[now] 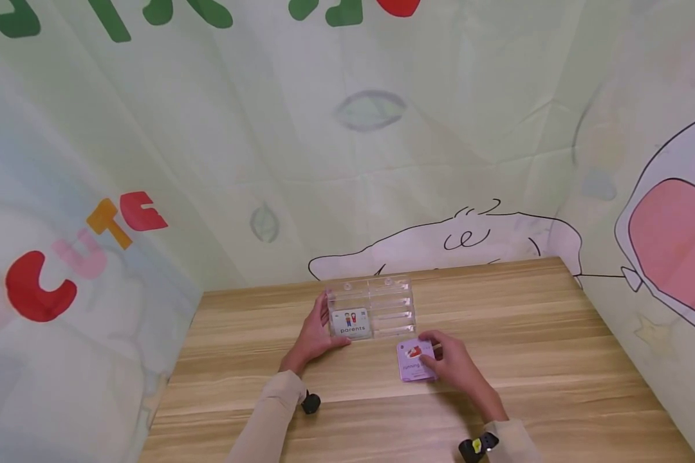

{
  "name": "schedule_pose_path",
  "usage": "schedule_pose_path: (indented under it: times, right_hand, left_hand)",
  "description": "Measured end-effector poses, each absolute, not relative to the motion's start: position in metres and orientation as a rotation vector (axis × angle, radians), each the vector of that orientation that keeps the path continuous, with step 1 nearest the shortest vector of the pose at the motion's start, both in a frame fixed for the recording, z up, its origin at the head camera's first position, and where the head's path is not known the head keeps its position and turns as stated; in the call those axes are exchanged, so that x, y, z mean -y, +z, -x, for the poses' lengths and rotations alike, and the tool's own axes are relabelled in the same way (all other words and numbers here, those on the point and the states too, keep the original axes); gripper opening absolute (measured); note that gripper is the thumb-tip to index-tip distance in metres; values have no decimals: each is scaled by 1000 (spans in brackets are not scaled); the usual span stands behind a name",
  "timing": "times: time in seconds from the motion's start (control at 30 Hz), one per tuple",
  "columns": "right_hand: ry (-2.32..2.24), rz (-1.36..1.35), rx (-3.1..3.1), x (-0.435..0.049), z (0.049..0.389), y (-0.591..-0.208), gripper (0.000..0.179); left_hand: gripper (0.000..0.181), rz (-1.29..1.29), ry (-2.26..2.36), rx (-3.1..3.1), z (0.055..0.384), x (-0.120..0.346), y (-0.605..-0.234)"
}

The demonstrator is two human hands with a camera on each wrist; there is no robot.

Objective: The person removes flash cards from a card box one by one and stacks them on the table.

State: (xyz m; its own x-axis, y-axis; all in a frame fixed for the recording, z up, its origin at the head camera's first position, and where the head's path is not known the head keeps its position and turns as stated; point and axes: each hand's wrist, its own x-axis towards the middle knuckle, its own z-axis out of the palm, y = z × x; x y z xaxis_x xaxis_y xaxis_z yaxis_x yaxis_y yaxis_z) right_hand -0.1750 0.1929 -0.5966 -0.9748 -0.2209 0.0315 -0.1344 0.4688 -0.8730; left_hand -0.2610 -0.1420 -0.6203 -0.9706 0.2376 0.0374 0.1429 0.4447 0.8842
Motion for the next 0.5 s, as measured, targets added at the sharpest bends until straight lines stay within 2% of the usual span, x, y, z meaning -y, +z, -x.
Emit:
schedule_pose_path:
  times: [0.5]
  right_hand:
    - [-1384,467,-2725,-194,176,-603,36]
  left_hand:
    - [129,-344,1566,-2594,260,142,-619]
